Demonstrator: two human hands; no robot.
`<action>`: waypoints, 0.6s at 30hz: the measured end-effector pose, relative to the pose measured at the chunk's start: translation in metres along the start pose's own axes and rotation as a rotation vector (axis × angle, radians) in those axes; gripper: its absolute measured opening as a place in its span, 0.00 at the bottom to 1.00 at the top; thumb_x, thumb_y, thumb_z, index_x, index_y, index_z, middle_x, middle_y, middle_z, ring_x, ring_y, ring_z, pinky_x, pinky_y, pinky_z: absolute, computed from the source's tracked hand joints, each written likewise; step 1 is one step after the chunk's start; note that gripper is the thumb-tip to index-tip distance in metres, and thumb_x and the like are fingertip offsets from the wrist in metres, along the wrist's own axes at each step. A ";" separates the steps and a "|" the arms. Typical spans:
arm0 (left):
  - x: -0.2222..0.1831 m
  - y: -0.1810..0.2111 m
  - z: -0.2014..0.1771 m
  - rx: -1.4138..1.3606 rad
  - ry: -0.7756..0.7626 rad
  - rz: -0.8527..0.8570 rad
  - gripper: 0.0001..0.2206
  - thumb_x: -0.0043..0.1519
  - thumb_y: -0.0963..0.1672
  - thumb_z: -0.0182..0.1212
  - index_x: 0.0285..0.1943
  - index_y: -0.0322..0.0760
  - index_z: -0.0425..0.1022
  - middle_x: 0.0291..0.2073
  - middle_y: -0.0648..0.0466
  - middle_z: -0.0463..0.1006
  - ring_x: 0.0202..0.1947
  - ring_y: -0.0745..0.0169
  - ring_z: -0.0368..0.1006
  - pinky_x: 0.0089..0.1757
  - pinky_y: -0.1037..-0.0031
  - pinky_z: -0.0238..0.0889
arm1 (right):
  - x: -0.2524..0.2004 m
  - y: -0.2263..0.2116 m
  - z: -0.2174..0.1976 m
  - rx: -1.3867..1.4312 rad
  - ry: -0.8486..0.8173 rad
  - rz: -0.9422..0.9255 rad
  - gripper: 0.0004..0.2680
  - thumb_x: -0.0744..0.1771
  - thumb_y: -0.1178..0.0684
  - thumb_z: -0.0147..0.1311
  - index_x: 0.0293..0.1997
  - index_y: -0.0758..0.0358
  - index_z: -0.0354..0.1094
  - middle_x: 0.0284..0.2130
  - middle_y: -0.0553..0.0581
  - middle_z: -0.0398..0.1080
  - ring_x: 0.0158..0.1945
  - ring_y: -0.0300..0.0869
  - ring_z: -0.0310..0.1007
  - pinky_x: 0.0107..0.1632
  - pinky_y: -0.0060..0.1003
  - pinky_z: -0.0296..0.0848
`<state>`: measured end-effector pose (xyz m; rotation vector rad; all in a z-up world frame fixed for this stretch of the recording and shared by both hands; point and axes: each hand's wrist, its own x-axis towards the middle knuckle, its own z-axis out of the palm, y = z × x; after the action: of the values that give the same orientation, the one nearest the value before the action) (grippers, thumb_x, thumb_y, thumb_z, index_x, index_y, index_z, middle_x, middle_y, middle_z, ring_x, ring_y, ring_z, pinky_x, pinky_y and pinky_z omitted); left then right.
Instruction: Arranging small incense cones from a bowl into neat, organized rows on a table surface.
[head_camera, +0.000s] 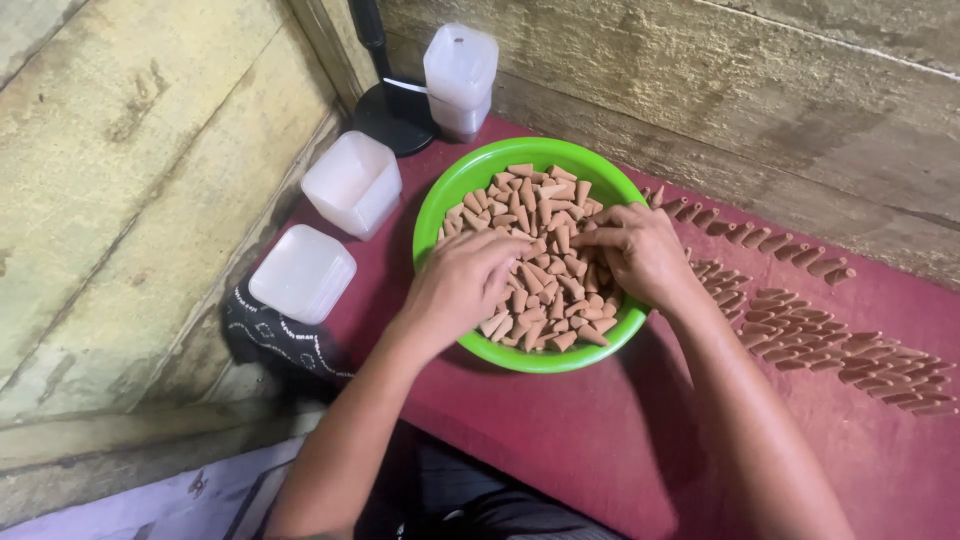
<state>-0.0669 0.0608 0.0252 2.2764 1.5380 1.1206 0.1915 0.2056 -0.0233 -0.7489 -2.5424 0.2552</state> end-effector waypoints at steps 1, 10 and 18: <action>0.009 -0.014 0.008 0.003 0.005 -0.002 0.12 0.65 0.41 0.55 0.53 0.49 0.80 0.43 0.55 0.82 0.46 0.49 0.78 0.46 0.58 0.70 | -0.001 0.004 0.004 0.000 -0.001 -0.006 0.13 0.63 0.61 0.52 0.44 0.43 0.79 0.43 0.50 0.75 0.48 0.53 0.73 0.43 0.49 0.68; 0.050 -0.090 0.053 0.451 -0.180 0.110 0.06 0.63 0.45 0.56 0.46 0.55 0.75 0.44 0.64 0.75 0.46 0.56 0.69 0.43 0.65 0.64 | -0.002 0.009 0.009 -0.042 -0.022 0.069 0.10 0.64 0.56 0.54 0.45 0.42 0.78 0.42 0.47 0.75 0.47 0.49 0.73 0.43 0.47 0.68; 0.047 -0.099 0.027 0.236 0.144 -0.054 0.08 0.63 0.46 0.62 0.50 0.51 0.77 0.45 0.61 0.74 0.47 0.55 0.72 0.49 0.67 0.66 | 0.000 0.009 0.010 -0.055 -0.021 0.047 0.07 0.65 0.53 0.54 0.42 0.46 0.77 0.36 0.47 0.74 0.44 0.49 0.74 0.40 0.46 0.68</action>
<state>-0.1120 0.1527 -0.0229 2.3266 1.8655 1.1675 0.1908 0.2132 -0.0347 -0.8323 -2.5629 0.2099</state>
